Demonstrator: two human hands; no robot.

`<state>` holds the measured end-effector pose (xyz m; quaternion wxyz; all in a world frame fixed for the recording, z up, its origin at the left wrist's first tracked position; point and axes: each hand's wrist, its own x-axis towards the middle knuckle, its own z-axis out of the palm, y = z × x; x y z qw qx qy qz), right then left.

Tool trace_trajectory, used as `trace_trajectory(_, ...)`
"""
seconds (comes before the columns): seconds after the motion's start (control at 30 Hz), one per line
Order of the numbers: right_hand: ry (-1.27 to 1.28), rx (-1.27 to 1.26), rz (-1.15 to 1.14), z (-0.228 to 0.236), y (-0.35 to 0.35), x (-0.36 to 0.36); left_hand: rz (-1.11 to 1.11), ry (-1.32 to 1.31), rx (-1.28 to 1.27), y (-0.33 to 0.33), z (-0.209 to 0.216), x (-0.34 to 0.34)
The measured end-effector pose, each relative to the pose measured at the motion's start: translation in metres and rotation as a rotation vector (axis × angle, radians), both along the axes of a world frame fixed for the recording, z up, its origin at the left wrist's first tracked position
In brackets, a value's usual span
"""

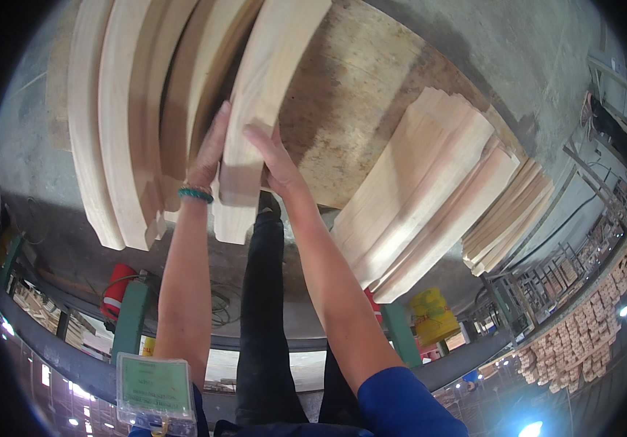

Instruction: The person uses an orbital sander to smooth the surfaces of several curved wooden pieces on a green workbench. After sanding, the person stacks the finished pieces and hands them to a coworker.

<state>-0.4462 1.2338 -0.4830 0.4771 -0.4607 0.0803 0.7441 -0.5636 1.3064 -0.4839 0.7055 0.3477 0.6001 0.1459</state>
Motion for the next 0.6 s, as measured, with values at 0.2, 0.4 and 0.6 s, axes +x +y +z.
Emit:
trace_trajectory(0.2, -0.108, -0.136, -0.009, 0.004, -0.038, 0.016, -0.041, -0.056, -0.030, -0.027, -0.008, 0.027)
trace_trajectory(0.4, -0.191, -0.306, -0.138, 0.015, -0.134, 0.077, -0.194, -0.079, -0.020, -0.111, -0.022, 0.095)
trace_trajectory(0.6, -1.080, -0.203, 0.391, 0.128, -0.179, 0.097, -0.372, -0.026, -0.072, -0.174, -0.007, 0.151)
